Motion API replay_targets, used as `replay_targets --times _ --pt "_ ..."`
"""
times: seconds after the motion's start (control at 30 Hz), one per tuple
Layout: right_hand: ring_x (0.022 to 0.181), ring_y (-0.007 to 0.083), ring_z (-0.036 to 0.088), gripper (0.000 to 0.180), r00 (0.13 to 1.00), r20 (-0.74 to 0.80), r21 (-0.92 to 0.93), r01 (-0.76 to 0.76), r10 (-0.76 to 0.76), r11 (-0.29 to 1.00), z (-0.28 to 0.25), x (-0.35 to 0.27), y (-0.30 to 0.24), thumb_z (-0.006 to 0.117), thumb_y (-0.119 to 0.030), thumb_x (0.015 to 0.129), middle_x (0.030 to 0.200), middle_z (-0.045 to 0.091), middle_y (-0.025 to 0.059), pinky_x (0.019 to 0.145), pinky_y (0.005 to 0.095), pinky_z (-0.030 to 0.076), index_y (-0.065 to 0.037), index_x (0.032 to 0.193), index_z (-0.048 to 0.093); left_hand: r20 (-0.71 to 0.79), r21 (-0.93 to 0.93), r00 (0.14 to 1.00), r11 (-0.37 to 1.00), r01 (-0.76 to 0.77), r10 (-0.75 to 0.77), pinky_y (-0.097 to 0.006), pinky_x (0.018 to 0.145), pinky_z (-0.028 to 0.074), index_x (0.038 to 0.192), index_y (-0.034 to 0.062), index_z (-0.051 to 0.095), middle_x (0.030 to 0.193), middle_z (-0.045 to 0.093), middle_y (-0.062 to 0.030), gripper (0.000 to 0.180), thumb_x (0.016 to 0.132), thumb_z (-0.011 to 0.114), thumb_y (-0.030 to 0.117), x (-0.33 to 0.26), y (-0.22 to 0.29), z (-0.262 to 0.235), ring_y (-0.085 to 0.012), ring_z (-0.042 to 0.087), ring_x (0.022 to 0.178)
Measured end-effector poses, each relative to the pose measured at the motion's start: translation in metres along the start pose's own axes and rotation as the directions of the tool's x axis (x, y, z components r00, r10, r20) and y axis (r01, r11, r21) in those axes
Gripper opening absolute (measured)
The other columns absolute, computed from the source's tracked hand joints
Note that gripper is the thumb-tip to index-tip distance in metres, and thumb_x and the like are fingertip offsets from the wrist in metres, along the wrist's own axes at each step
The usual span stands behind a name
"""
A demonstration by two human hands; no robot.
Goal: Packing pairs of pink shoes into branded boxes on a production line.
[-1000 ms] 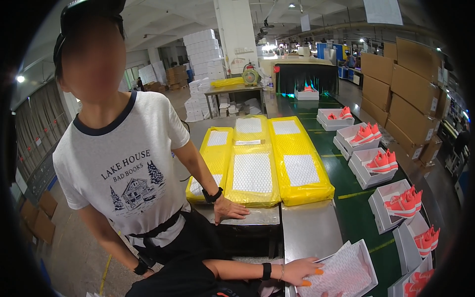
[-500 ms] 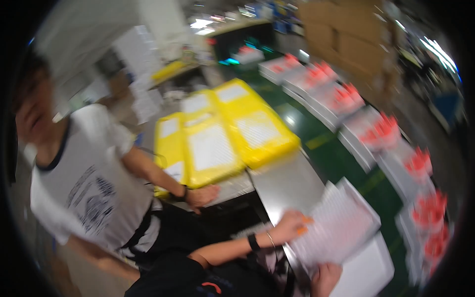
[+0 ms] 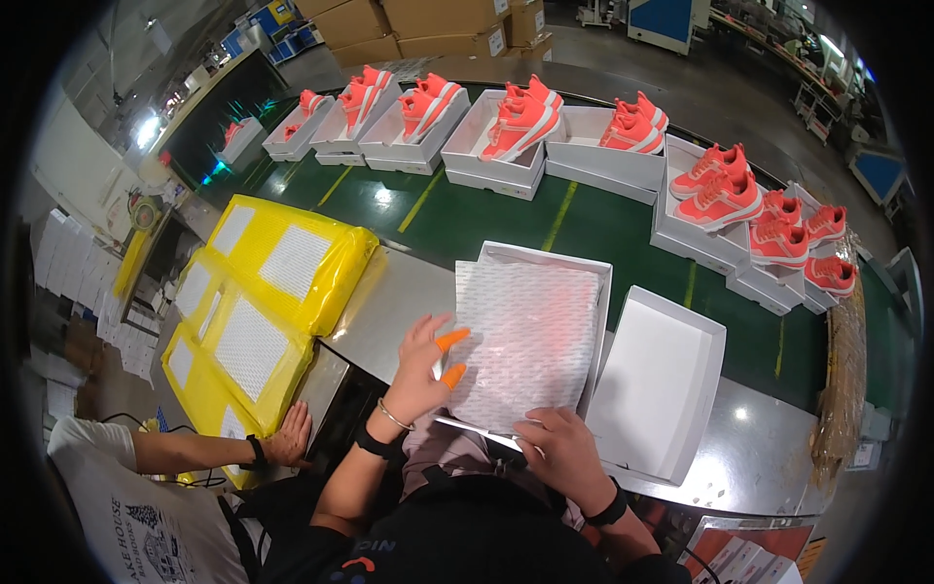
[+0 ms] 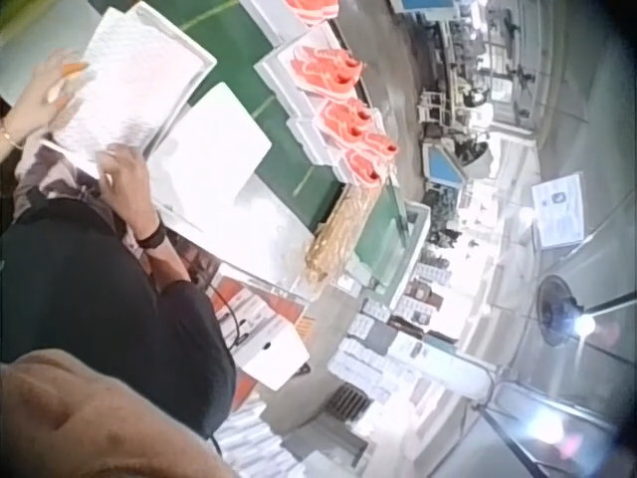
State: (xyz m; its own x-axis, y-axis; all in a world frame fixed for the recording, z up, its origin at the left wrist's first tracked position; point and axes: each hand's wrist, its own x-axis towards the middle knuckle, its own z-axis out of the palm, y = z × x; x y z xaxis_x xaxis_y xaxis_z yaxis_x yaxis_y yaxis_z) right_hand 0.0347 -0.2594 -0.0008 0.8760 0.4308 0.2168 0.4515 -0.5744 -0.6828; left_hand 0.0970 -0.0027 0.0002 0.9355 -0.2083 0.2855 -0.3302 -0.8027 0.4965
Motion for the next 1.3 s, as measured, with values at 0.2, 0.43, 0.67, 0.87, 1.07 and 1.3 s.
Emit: replay_targets --times 0.2,0.43,0.67,0.87,1.07,1.3 --pt "0.109 0.0317 0.058 0.033 0.995 -0.002 -0.265 0.094 -0.098 0.96 -0.009 0.005 -0.022 0.079 -0.024 0.075 0.112 0.066 0.0085 0.096 0.0401 0.046 -0.012 0.105 0.071 0.309 0.268 0.95 0.954 -0.132 0.045 -0.052 0.117 0.02 0.142 0.0071 0.048 0.153 0.037 -0.0187 0.067 0.091 0.058 0.049 0.066 -0.002 0.029 -0.0403 0.03 0.142" --pt "0.104 0.0302 0.062 0.035 0.977 -0.201 0.069 0.087 -0.071 0.994 -0.008 -0.011 0.024 0.074 -0.018 0.082 0.11 0.066 0.0108 0.09 0.039 0.05 -0.009 0.115 0.066 0.489 0.371 0.855 0.846 -0.382 0.171 -0.054 0.118 0.015 0.151 0.0083 0.035 0.156 0.031 -0.0201 0.078 0.092 0.053 0.056 0.108 -0.014 0.057 -0.0372 0.028 0.145" --pt "0.092 0.0306 0.066 0.045 0.886 -0.043 -0.046 -0.463 0.461 0.885 -0.031 -0.009 0.082 0.07 -0.009 0.081 0.094 0.066 0.0147 0.076 0.038 0.054 -0.006 0.124 0.059 0.139 -0.028 0.99 1.0 -0.001 0.005 -0.05 0.115 0.028 0.14 0.0025 0.048 0.146 0.046 -0.024 0.057 0.096 0.057 0.038 0.097 -0.035 0.015 -0.0378 0.039 0.138" --pt "0.054 0.0251 0.063 0.045 0.903 -0.06 -0.092 -0.43 0.426 0.898 -0.024 -0.019 0.113 0.059 0.002 0.073 0.065 0.058 0.0145 0.052 0.0392 0.048 -0.007 0.118 0.056 0.035 -0.384 0.996 0.919 0.086 -0.079 -0.035 0.096 0.048 0.123 -0.0014 0.062 0.121 0.065 -0.0213 0.038 0.096 0.06 0.026 0.071 -0.028 0.003 -0.0356 0.062 0.113" --pt "0.065 0.0037 0.053 0.018 0.786 -0.481 0.394 -0.202 0.388 0.897 -0.183 -0.02 0.049 0.055 0.002 0.089 0.081 0.057 -0.004 0.056 0.019 0.042 -0.007 0.104 0.061 0.09 -0.537 0.984 0.824 0.18 -0.157 -0.036 0.096 0.048 0.125 0.0018 0.062 0.12 0.067 -0.0185 0.037 0.097 0.06 0.025 0.067 -0.005 -0.014 -0.0327 0.063 0.112" --pt "0.101 0.0208 0.067 0.045 0.834 -0.356 0.91 0.207 0.422 0.358 -0.18 -0.025 -0.003 0.072 0.0 0.084 0.118 0.065 0.0114 0.086 0.0354 0.06 -0.006 0.124 0.051 0.272 -0.952 0.958 0.171 0.254 0.086 -0.035 0.116 0.026 0.156 0.0073 0.023 0.159 0.029 -0.0083 0.074 0.1 0.05 0.048 0.063 0.064 -0.033 -0.0198 0.032 0.143"
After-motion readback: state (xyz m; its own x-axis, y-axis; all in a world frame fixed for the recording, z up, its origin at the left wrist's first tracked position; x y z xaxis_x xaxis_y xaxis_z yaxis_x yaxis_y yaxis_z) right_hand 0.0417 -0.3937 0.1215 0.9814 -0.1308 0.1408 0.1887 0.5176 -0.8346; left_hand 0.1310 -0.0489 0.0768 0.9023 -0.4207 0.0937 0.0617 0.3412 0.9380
